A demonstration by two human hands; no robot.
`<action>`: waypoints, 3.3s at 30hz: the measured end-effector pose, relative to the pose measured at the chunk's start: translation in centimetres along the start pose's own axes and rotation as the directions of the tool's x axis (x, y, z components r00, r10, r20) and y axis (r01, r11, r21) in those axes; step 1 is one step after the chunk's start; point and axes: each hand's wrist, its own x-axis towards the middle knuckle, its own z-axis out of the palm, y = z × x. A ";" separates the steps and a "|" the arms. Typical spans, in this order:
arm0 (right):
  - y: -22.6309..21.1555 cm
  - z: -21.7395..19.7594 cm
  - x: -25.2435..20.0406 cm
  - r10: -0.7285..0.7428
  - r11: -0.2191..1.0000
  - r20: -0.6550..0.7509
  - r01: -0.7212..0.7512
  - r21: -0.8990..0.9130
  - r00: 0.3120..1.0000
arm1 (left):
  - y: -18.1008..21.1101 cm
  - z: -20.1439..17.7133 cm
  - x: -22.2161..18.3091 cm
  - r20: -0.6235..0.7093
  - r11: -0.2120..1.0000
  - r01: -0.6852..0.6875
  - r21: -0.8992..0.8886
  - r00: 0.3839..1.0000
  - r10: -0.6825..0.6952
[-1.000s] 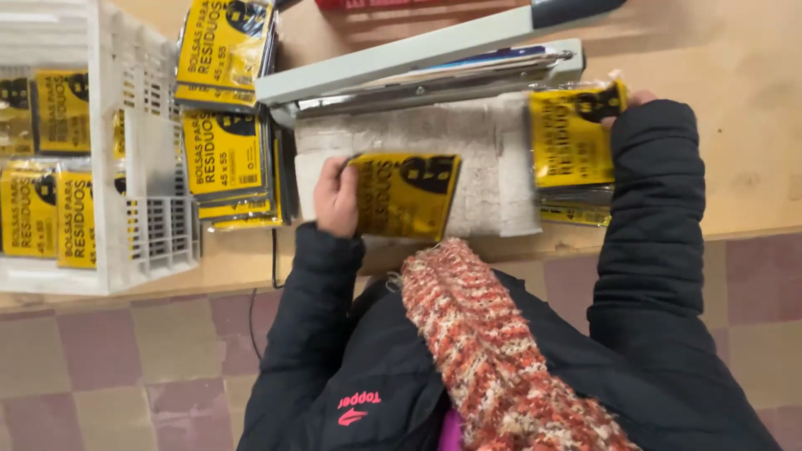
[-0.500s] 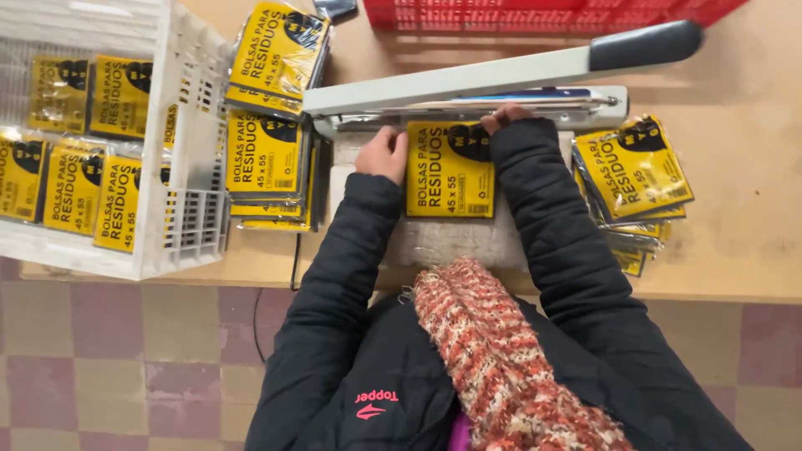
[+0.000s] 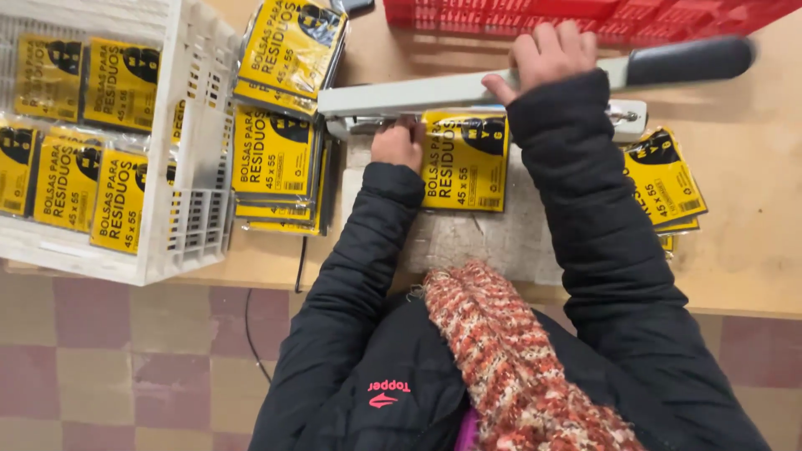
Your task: Sealing and organizing packs of plastic trash bags using a heat sealing machine.
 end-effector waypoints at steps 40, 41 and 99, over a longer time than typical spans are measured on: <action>2.8 7.8 -3.1 0.407 0.771 0.626 -0.618 0.155 0.665 | 4.5 -9.0 -5.8 0.262 0.982 -0.175 0.075 0.953 0.150; 2.8 7.9 -3.1 0.410 0.767 0.637 -0.625 0.147 0.653 | 4.3 -9.2 -6.0 0.263 0.976 -0.211 0.060 0.946 0.188; 23.0 5.2 -37.2 0.490 0.420 0.728 -0.862 0.284 0.479 | 27.0 22.2 -10.3 0.281 0.923 0.366 -0.118 0.904 -0.323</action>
